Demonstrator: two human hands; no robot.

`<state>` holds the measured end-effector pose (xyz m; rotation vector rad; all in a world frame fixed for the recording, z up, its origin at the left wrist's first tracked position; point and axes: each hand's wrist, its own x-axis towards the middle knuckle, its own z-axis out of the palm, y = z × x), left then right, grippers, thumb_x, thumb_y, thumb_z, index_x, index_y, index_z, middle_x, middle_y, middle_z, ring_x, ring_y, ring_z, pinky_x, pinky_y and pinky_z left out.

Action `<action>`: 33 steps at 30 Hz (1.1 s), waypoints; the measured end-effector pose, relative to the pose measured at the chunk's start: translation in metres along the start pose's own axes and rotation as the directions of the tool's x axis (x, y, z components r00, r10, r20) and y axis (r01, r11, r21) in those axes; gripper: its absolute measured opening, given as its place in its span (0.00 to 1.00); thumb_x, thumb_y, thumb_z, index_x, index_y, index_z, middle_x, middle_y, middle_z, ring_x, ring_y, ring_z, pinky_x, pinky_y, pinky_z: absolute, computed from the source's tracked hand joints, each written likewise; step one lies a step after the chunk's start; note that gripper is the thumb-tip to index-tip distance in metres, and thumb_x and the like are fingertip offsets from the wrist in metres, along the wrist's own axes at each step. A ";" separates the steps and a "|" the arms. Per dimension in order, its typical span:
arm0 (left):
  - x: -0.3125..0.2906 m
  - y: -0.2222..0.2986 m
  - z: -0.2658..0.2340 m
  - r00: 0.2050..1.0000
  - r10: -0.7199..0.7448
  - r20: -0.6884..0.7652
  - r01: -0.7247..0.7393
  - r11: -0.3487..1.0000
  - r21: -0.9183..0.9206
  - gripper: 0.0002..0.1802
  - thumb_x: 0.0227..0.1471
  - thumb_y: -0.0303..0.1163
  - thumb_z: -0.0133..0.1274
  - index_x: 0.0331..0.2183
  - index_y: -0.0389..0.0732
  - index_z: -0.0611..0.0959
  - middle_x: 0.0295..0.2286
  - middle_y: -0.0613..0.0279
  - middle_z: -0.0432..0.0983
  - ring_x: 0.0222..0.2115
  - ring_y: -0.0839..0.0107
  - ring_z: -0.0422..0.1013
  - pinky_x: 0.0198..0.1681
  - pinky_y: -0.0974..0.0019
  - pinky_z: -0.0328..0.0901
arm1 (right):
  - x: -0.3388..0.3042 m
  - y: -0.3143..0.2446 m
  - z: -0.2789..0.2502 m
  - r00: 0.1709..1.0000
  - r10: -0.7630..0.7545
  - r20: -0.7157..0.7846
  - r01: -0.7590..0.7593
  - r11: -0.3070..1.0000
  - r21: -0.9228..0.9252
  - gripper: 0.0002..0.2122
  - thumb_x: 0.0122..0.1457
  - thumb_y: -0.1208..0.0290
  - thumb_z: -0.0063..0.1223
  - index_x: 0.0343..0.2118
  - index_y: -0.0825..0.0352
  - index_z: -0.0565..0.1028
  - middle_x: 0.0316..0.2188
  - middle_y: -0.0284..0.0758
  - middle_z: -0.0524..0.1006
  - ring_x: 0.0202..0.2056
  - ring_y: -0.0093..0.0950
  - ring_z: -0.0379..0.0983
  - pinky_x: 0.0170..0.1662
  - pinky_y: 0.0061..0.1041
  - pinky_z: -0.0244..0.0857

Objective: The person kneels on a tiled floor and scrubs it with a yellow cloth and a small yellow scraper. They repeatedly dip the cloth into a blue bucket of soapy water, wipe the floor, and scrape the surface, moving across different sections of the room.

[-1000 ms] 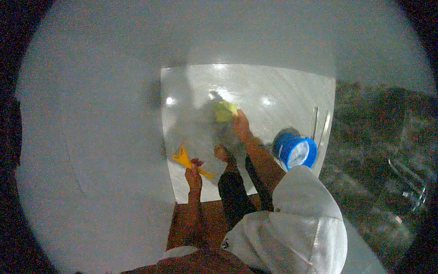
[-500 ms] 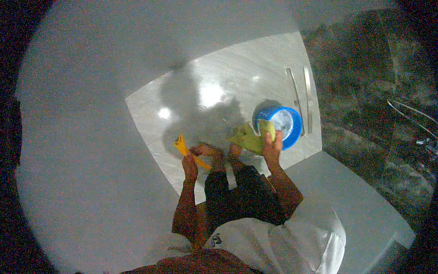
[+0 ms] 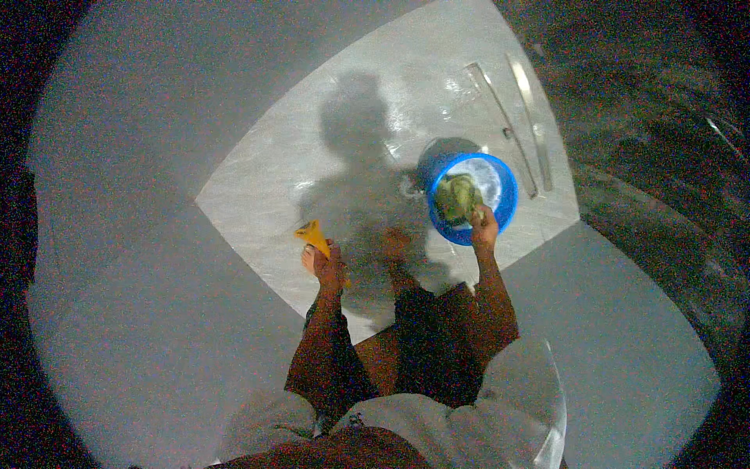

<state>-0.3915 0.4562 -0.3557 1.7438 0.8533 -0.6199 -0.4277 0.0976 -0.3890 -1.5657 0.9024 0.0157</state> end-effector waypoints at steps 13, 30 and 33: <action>0.155 -0.090 0.041 0.889 0.182 0.421 -0.450 0.517 0.728 0.18 0.49 0.42 0.46 0.37 0.39 0.70 0.29 0.51 0.72 0.32 0.52 0.70 0.32 0.54 0.64 | 0.099 0.197 0.043 0.895 0.384 0.226 0.200 0.105 -0.974 0.10 0.48 0.71 0.50 0.35 0.66 0.71 0.32 0.40 0.72 0.34 0.34 0.68 0.40 0.27 0.61; 0.052 0.048 0.276 -0.252 0.838 0.484 -0.772 0.128 -0.623 0.58 0.28 0.46 0.64 0.54 0.32 0.49 0.53 0.38 0.46 0.55 0.47 0.46 0.58 0.56 0.43 | -0.001 -0.049 -0.047 0.849 -0.265 -0.457 0.473 0.766 0.436 0.13 0.54 0.63 0.47 0.38 0.65 0.70 0.35 0.34 0.73 0.35 0.29 0.70 0.40 0.27 0.65; 0.031 0.048 0.312 -0.120 0.641 0.758 -0.938 0.176 -0.297 0.54 0.29 0.40 0.63 0.53 0.32 0.51 0.52 0.37 0.50 0.53 0.48 0.51 0.57 0.56 0.42 | -0.033 -0.060 -0.078 0.702 -0.397 -0.591 0.675 0.637 0.373 0.14 0.55 0.65 0.45 0.42 0.67 0.69 0.39 0.38 0.72 0.39 0.32 0.70 0.42 0.31 0.65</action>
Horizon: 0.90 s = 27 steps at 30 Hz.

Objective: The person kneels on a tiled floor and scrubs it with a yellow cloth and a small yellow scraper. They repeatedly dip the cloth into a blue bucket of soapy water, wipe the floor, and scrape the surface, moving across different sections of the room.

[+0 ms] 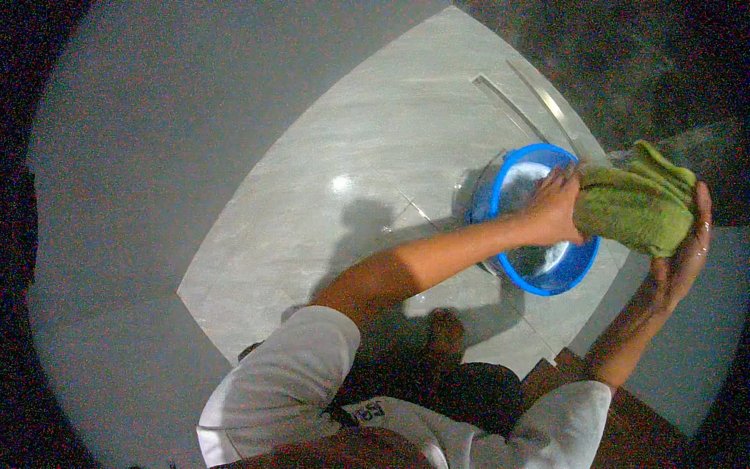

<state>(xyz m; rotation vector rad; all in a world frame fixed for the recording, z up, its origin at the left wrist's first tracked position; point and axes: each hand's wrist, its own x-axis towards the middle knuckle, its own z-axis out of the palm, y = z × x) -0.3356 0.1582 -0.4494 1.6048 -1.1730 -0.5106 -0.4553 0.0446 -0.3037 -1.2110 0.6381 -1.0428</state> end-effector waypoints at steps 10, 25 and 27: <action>0.021 -0.018 0.009 0.979 -0.184 0.082 0.201 0.858 -0.472 0.44 0.27 0.25 0.56 0.50 0.30 0.59 0.48 0.45 0.59 0.46 0.60 0.61 0.46 0.67 0.59 | -0.043 0.124 -0.061 0.712 0.702 -0.014 -0.669 0.672 -0.318 0.28 0.53 0.44 0.39 0.46 0.65 0.62 0.41 0.40 0.68 0.38 0.39 0.69 0.35 0.40 0.67; 0.025 -0.024 0.023 0.920 -0.317 0.233 0.235 -0.030 -0.971 0.28 0.51 0.54 0.32 0.41 0.42 0.71 0.38 0.56 0.70 0.41 0.61 0.66 0.46 0.59 0.60 | -0.031 0.157 -0.028 0.894 0.448 0.026 -0.439 0.860 0.259 0.16 0.54 0.58 0.45 0.39 0.65 0.70 0.35 0.34 0.73 0.34 0.28 0.71 0.38 0.26 0.66; 0.028 -0.031 0.034 0.827 -0.353 0.437 0.287 -0.403 -0.869 0.29 0.51 0.57 0.31 0.39 0.44 0.71 0.37 0.56 0.70 0.39 0.59 0.67 0.44 0.55 0.61 | -0.035 0.151 -0.021 0.968 0.242 0.067 -0.243 0.970 -0.003 0.15 0.53 0.61 0.47 0.38 0.67 0.70 0.32 0.34 0.74 0.32 0.30 0.71 0.36 0.25 0.66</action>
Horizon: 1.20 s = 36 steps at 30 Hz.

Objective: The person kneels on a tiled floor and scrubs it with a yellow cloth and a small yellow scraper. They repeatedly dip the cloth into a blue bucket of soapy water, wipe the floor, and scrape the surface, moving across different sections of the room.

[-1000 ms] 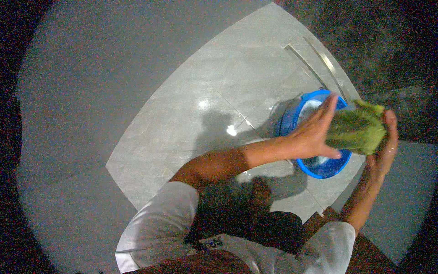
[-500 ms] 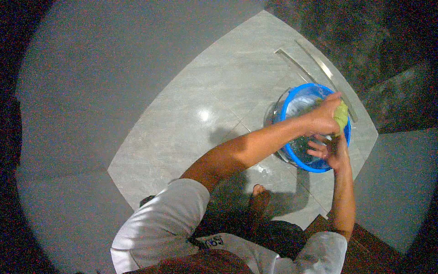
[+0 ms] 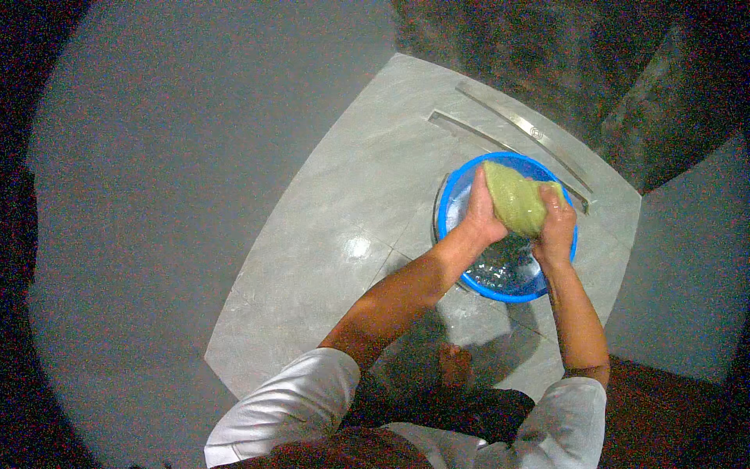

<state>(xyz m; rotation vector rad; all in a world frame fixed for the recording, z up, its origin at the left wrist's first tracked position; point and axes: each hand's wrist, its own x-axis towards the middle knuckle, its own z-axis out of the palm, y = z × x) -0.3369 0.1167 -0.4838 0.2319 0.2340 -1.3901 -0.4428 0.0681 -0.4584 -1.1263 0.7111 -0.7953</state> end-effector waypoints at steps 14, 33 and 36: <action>0.029 0.003 -0.009 0.934 -0.344 -0.099 0.311 0.644 0.699 0.17 0.48 0.49 0.38 0.22 0.48 0.72 0.21 0.65 0.68 0.21 0.67 0.67 0.26 0.56 0.65 | -0.024 -0.012 0.012 0.423 -0.440 0.792 0.843 -0.129 -0.522 0.11 0.29 0.70 0.59 0.15 0.64 0.67 0.19 0.38 0.66 0.20 0.34 0.64 0.20 0.30 0.58; -0.095 0.120 0.007 0.917 0.306 0.256 -0.314 0.157 0.936 0.23 0.55 0.43 0.33 0.36 0.33 0.73 0.34 0.45 0.71 0.36 0.55 0.68 0.36 0.58 0.64 | -0.025 -0.042 0.089 0.936 -0.040 0.350 0.235 0.811 -0.535 0.15 0.56 0.61 0.42 0.38 0.68 0.69 0.34 0.38 0.73 0.33 0.32 0.72 0.33 0.30 0.66; -0.211 0.182 -0.017 0.758 0.344 0.555 -0.448 -0.344 0.825 0.18 0.53 0.38 0.38 0.41 0.37 0.71 0.38 0.53 0.69 0.40 0.61 0.66 0.40 0.61 0.64 | -0.041 -0.025 0.159 0.795 0.444 0.414 -0.442 0.891 -0.108 0.22 0.57 0.53 0.38 0.44 0.68 0.66 0.36 0.40 0.73 0.35 0.32 0.73 0.36 0.28 0.68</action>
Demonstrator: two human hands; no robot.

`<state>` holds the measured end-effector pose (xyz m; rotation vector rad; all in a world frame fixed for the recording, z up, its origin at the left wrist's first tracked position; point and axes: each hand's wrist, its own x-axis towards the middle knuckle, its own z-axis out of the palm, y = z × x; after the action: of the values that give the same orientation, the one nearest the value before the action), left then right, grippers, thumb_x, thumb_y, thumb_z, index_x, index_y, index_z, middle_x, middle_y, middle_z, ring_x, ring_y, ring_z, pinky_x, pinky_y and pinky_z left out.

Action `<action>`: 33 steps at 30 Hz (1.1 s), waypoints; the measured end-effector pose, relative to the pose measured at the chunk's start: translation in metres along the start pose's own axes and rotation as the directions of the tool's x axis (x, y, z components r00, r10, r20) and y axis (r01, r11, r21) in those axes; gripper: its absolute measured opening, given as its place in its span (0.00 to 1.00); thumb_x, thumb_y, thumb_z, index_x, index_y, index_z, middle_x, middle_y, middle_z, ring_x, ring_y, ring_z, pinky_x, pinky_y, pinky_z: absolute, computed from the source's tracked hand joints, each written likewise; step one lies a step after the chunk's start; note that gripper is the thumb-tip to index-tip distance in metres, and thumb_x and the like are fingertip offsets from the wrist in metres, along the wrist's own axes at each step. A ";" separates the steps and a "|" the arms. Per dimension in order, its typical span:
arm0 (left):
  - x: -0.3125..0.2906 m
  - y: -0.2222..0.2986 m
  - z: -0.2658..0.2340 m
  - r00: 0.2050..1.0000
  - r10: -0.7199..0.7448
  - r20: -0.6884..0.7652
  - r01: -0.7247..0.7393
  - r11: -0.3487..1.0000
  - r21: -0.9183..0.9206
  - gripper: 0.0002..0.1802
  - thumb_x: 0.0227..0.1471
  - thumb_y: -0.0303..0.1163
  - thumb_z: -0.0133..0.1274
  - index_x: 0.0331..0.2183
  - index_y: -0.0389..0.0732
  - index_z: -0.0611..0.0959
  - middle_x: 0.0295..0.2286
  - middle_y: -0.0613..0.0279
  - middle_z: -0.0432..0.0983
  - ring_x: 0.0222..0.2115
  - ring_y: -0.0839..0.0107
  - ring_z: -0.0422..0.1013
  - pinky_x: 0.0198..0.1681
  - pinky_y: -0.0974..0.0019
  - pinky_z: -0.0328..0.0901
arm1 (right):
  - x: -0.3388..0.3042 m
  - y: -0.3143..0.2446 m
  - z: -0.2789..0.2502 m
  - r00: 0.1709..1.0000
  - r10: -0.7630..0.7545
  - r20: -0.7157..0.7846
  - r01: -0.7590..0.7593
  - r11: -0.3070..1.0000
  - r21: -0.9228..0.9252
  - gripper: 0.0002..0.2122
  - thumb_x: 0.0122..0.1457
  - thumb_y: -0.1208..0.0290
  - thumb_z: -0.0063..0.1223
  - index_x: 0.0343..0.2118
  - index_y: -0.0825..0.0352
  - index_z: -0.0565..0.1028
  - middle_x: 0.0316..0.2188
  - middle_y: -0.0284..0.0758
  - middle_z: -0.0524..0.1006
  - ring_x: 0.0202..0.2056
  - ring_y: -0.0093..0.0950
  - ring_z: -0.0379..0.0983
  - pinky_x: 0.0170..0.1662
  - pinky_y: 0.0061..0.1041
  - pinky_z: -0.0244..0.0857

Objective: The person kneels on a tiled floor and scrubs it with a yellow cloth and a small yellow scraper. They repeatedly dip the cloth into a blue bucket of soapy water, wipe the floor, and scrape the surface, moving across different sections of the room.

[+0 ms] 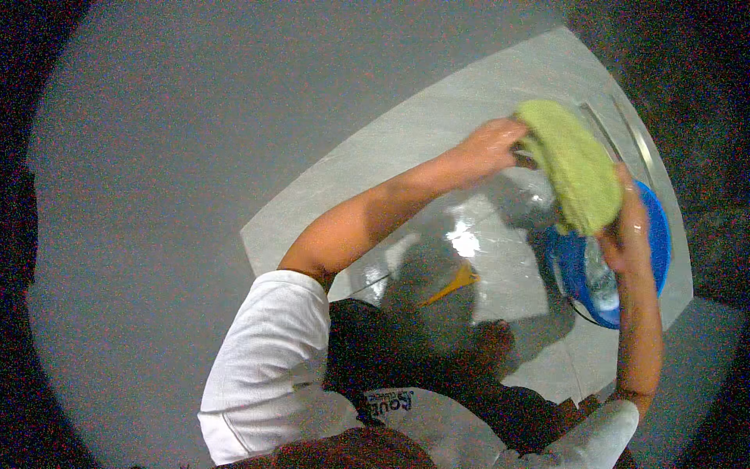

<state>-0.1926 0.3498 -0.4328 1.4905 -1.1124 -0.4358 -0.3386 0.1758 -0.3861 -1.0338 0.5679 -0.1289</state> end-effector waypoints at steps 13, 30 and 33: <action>-0.423 0.018 -0.128 0.287 -0.892 -0.350 0.609 0.452 -0.652 0.20 0.51 0.35 0.45 0.46 0.39 0.70 0.37 0.66 0.70 0.35 0.78 0.65 0.38 0.73 0.62 | -0.027 0.354 0.265 0.361 0.045 0.931 0.609 0.745 -0.272 0.32 0.46 0.58 0.55 0.54 0.62 0.55 0.48 0.43 0.61 0.48 0.43 0.59 0.51 0.39 0.53; -0.496 -0.066 -0.114 -0.131 -0.571 -0.810 0.761 0.465 -0.452 0.26 0.45 0.28 0.50 0.48 0.35 0.67 0.45 0.51 0.63 0.41 0.64 0.65 0.41 0.67 0.63 | 0.178 0.463 0.289 0.712 -0.458 0.532 0.644 0.123 -0.755 0.15 0.55 0.63 0.41 0.45 0.59 0.69 0.43 0.40 0.69 0.44 0.37 0.63 0.50 0.38 0.51; -0.471 -0.080 -0.124 -0.045 -0.588 -0.808 0.799 0.464 -0.382 0.24 0.45 0.29 0.50 0.46 0.36 0.69 0.44 0.52 0.64 0.39 0.65 0.65 0.41 0.67 0.62 | 0.216 0.395 0.190 0.677 -0.484 0.555 0.296 -0.511 -0.807 0.18 0.55 0.64 0.42 0.50 0.46 0.65 0.44 0.44 0.68 0.44 0.39 0.64 0.45 0.42 0.56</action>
<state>-0.2891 0.7964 -0.6203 2.0294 0.6744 -0.1060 -0.1225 0.4498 -0.7283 -3.1071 0.1116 -0.5759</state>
